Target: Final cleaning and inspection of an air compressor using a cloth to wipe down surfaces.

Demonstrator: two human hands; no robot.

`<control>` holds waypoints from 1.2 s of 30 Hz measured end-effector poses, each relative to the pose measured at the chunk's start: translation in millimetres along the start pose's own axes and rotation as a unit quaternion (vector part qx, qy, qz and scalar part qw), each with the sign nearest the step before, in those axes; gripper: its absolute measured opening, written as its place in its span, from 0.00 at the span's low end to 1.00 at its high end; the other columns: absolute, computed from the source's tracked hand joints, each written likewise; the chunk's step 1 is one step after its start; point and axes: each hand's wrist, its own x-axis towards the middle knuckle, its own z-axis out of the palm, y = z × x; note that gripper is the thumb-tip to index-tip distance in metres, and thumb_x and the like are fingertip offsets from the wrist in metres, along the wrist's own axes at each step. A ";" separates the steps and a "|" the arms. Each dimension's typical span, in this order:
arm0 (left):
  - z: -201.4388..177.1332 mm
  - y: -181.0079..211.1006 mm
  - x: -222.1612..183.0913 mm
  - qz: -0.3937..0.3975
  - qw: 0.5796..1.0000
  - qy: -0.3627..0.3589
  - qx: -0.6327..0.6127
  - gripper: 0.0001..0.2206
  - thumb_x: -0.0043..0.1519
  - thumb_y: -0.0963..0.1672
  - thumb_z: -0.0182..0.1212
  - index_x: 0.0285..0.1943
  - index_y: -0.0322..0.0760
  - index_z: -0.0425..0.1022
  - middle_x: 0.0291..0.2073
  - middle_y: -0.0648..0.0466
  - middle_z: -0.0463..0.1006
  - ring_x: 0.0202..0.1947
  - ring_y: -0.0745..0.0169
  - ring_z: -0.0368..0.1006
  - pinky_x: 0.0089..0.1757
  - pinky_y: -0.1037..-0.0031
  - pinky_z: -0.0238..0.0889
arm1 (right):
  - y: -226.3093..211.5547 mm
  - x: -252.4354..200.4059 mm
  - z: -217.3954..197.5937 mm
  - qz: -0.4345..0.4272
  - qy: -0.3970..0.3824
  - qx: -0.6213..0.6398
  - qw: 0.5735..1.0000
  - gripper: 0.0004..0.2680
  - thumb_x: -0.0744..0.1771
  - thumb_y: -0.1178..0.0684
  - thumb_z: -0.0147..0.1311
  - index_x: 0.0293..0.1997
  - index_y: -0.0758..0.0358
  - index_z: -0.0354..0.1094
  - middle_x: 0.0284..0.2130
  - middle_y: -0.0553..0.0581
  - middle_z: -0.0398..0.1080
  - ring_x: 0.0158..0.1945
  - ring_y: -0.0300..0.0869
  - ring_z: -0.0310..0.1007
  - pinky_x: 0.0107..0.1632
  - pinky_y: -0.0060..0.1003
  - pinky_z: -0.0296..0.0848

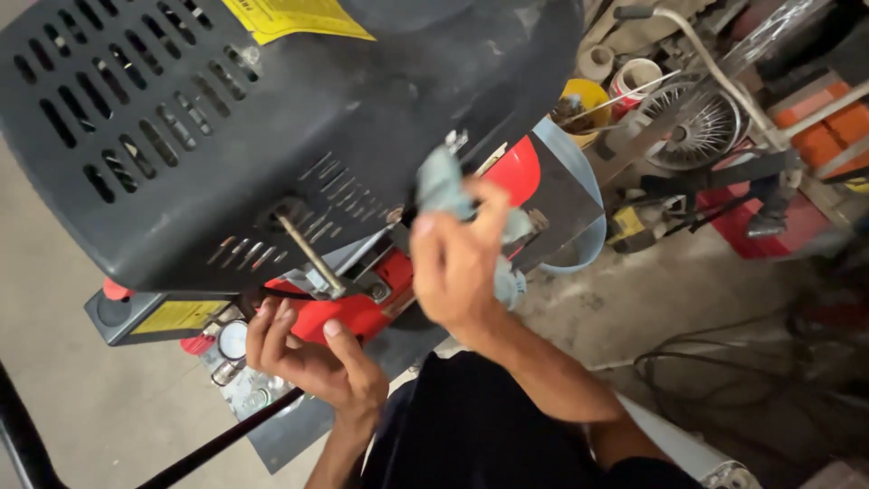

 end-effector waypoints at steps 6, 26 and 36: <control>5.8 5.4 8.8 0.001 1.000 0.009 -0.004 0.14 0.71 0.43 0.49 0.61 0.27 0.59 0.61 0.43 0.55 0.66 0.47 0.55 0.69 0.54 0.56 | 4.3 5.0 -1.8 0.000 0.014 0.011 1.000 0.11 0.70 0.57 0.42 0.30 0.73 0.66 0.46 0.75 0.57 0.51 0.59 0.61 0.56 0.48 0.63; 4.4 -0.9 10.2 0.003 0.999 0.006 -0.044 0.14 0.71 0.42 0.48 0.63 0.29 0.57 0.64 0.41 0.56 0.68 0.44 0.56 0.69 0.51 0.58 | 3.8 3.9 -1.1 0.006 0.005 0.004 1.000 0.12 0.71 0.56 0.41 0.31 0.72 0.69 0.46 0.79 0.59 0.52 0.62 0.62 0.56 0.53 0.62; 3.2 2.3 -2.2 0.009 0.999 0.011 -0.049 0.14 0.70 0.41 0.48 0.62 0.27 0.58 0.62 0.41 0.57 0.65 0.44 0.59 0.69 0.54 0.58 | 46.4 9.9 -5.2 0.058 0.034 0.017 0.998 0.11 0.70 0.51 0.41 0.31 0.66 0.64 0.47 0.70 0.57 0.51 0.56 0.62 0.53 0.49 0.61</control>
